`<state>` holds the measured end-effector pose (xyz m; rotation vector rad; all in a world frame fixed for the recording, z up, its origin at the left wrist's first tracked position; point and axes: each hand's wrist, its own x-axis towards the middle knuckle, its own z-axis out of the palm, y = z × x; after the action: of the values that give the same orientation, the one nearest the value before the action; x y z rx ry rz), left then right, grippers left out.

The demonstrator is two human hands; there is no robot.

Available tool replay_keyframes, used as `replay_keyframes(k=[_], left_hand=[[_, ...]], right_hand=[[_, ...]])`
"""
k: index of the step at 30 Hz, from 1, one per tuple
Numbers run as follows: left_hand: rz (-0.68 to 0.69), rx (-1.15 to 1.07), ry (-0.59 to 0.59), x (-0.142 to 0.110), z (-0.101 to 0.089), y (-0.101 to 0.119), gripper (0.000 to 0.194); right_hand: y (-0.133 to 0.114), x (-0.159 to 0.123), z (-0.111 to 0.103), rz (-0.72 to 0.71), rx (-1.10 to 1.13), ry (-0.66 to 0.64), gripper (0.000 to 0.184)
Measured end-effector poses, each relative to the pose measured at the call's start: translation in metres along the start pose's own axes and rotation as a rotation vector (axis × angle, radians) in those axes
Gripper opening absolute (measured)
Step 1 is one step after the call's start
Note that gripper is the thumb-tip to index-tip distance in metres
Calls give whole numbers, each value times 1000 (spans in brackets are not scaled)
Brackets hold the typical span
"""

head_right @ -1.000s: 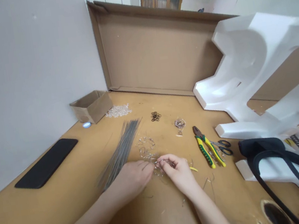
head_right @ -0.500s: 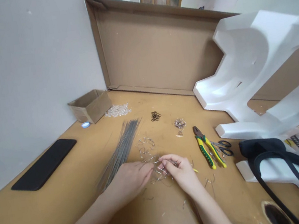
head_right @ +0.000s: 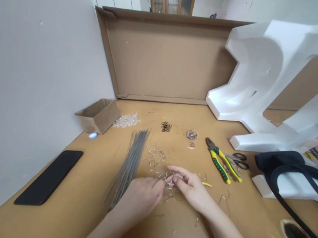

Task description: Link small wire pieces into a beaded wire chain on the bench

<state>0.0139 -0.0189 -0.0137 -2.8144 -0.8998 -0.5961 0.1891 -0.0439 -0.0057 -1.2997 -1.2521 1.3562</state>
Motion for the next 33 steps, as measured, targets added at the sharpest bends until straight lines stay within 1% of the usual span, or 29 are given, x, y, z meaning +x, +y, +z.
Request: replay_keyframes(k=[4, 8, 11, 13, 16, 18, 22, 28, 31, 33], left_hand=[[-49, -8, -5, 1, -3, -1, 7], [-92, 17, 7, 2, -7, 0, 7], [-94, 25, 31, 1, -5, 2, 8], [-103, 25, 64, 2, -4, 3, 8], [-152, 29, 109, 2, -1, 6, 10], [-167, 33, 102, 2, 0, 6, 10], [-173, 13, 50, 2, 0, 4, 11], [-226, -74, 54, 2, 1, 2, 14], [-178, -91, 64, 1, 4, 2, 16], [-156, -92, 76, 1, 5, 2, 15]], right_hand=[[3, -1, 2, -73, -17, 26, 42], [6, 1, 4, -109, 30, 95, 40], [7, 1, 4, -126, 25, 128, 39], [7, 0, 5, -135, 27, 127, 37], [9, -2, 6, -156, 12, 108, 35], [10, -3, 7, -165, -14, 106, 34], [13, -3, 7, -173, -43, 152, 36], [11, -3, 8, -160, -11, 148, 30], [8, -4, 10, -152, 0, 125, 32], [8, -4, 12, -161, -16, 102, 37]])
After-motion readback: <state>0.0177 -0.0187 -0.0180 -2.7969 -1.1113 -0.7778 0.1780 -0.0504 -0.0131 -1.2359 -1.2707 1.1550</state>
